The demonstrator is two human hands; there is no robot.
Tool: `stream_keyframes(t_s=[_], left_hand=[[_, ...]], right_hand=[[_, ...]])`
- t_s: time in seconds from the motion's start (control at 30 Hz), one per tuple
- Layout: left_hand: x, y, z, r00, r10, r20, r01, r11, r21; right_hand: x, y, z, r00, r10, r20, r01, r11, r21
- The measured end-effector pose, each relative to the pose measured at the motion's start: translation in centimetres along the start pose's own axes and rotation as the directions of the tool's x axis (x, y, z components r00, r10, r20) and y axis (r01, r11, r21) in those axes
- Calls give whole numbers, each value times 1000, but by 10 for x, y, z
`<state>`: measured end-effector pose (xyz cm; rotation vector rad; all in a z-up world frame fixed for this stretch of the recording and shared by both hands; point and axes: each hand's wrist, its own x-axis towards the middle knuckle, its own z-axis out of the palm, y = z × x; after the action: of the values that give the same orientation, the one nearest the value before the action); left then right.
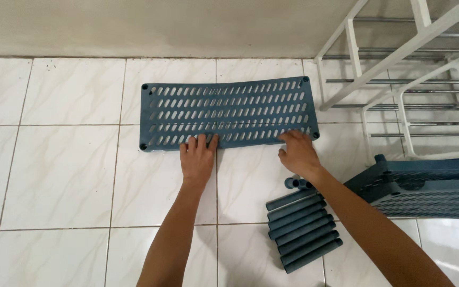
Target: The person assembles a plastic shelf by inserting cylindrical legs into the corner holes of perforated plastic panels. The person aligns the panels and secures the legs one at a time, building a two-tier structure on a tiled floor.
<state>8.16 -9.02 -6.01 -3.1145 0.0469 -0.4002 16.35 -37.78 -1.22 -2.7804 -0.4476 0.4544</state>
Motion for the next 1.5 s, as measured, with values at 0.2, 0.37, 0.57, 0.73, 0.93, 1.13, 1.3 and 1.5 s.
stream_keyframes(t_s=[0.2, 0.37, 0.57, 0.73, 0.93, 1.13, 1.3, 1.5], left_hand=[[0, -1, 14, 1000, -21, -10, 20, 991, -130], [2, 6, -4, 998, -30, 53, 36, 993, -112], [31, 38, -64, 935, -37, 352, 151, 941, -302], [63, 84, -133, 839, 184, 512, 138, 839, -527], [90, 151, -201, 698, 396, 597, -89, 875, -476], [111, 217, -240, 752, 442, 489, -163, 843, -512], [102, 281, -238, 826, 522, 212, -290, 717, -633], [66, 336, -201, 771, 633, 71, -448, 619, -644]], right_hand=[[6, 4, 2, 997, 50, 55, -56, 993, 108], [0, 4, -15, 995, 61, 79, -77, 971, 225], [-17, -8, -66, 995, -79, -55, 90, 966, 244], [-48, -14, -118, 984, -129, -124, 158, 949, 274], [-97, 17, -164, 942, -219, -253, 278, 933, 228], [-147, 74, -191, 966, -104, -238, 147, 974, 170], [-181, 122, -185, 829, -170, -533, 180, 983, -33], [-225, 171, -165, 928, 49, -369, -94, 990, -106]])
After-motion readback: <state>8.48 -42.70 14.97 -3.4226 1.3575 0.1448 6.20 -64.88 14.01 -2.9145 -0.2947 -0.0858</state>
